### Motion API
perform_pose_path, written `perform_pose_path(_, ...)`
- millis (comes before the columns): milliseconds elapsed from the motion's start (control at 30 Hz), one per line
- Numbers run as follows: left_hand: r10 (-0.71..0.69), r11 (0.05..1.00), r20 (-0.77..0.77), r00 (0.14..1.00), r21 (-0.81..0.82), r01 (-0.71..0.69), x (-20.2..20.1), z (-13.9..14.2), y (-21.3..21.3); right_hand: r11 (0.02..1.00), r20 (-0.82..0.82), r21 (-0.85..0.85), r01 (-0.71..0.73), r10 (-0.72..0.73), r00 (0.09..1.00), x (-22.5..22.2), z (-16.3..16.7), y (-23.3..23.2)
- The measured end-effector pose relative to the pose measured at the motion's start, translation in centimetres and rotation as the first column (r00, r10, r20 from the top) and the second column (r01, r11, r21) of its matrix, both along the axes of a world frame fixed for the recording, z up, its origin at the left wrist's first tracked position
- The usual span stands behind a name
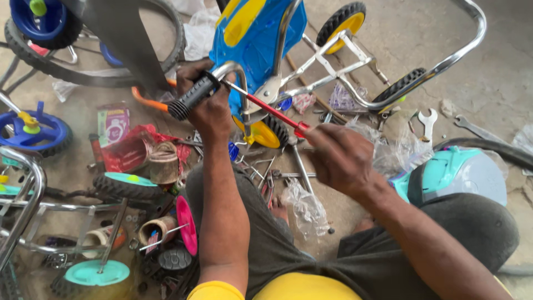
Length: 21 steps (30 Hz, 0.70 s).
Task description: The person assembles a child's tricycle by attaching wheels, handlebars, and a seat using a screwdriver and wrench. They tighten screws and bolts to secure the components together.
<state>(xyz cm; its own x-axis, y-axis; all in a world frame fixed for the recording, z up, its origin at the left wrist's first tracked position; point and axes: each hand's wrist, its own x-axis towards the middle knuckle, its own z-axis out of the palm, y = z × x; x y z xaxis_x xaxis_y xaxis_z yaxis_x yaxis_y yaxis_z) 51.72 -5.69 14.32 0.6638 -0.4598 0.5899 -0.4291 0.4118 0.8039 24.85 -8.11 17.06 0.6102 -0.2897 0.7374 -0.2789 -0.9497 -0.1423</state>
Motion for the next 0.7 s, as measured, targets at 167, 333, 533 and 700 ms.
perform_pose_path(167, 0.003, 1.0, 0.059, 0.998, -0.028, -0.002, 0.18, 0.1, 0.19, 0.044, 0.127, 0.992, -0.121, -0.168, 0.978, -0.28, -0.34, 0.04)
perform_pose_path(333, -0.017, 1.0, -0.058, 0.998, 0.012, 0.018, -0.01, 0.02, 0.17, 0.761, 0.098, 0.642, -0.088, 0.032, 0.995, -0.14, -0.58, -0.71)
perform_pose_path(533, -0.013, 1.0, -0.059, 0.998, 0.004, 0.014, -0.22, -0.19, 0.26, 0.618, 0.165, 0.784, -0.059, -0.115, 0.98, -0.24, 0.18, 0.01)
perform_pose_path(700, -0.007, 0.999, -0.101, 0.995, 0.051, 0.012, -0.19, 0.05, 0.15, -0.289, 0.214, 0.923, -0.256, -0.168, 0.962, -0.05, -0.02, -0.26)
